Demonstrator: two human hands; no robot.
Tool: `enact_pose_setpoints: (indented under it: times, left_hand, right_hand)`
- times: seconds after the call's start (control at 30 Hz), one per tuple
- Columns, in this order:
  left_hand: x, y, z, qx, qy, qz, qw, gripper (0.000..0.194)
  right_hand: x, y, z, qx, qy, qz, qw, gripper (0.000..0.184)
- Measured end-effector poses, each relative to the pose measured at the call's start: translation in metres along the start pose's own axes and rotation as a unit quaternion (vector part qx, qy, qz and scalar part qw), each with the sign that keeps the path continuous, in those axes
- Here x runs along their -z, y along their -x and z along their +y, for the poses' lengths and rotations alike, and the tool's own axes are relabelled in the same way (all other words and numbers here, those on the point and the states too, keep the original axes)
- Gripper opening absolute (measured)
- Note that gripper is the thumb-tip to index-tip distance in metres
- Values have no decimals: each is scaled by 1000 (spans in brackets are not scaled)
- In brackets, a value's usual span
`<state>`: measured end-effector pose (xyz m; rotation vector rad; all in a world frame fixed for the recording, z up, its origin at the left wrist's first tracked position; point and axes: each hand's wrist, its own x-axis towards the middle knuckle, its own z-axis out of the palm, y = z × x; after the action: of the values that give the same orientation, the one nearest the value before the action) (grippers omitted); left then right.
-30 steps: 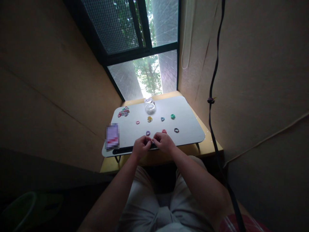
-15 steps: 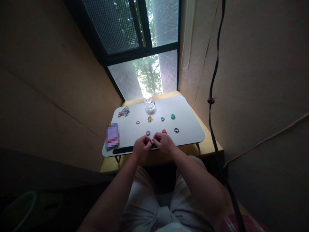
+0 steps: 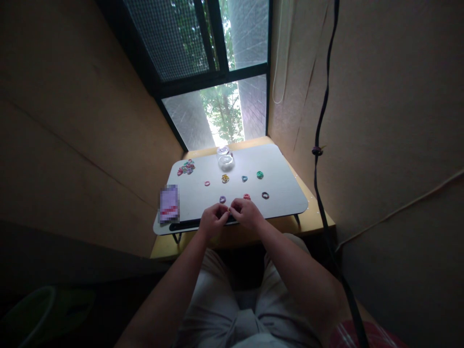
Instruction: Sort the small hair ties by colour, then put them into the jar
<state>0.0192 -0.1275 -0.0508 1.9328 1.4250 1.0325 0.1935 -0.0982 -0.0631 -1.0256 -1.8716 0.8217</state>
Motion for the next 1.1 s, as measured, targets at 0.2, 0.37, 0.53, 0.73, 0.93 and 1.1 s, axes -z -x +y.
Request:
enact_pose_setpoints:
  times: [0.2, 0.37, 0.53, 0.73, 0.93, 1.1]
  left_hand:
    - [-1, -1, -2, 11, -7, 4, 1000, 17]
    - [-1, -1, -1, 18, -24, 19, 999, 18]
    - [-1, -1, -1, 25, -22, 30, 999, 16]
    - [-2, -2, -2, 36, -17, 39, 998, 19]
    - [-2, -2, -3, 30, -20, 35, 999, 16]
    - [-2, -2, -3, 32, -24, 34, 999, 13]
  right_hand:
    - [0, 1, 0, -6, -8, -2, 1000, 12]
    - [0, 1, -2, -7, -10, -1, 1000, 11]
    - [2, 2, -5, -9, -30, -11, 999, 10]
    - [3, 2, -4, -1, -33, -17, 999, 9]
    - [3, 2, -4, -1, -31, -15, 999, 7]
    - [2, 2, -4, -4, -39, -15, 999, 8]
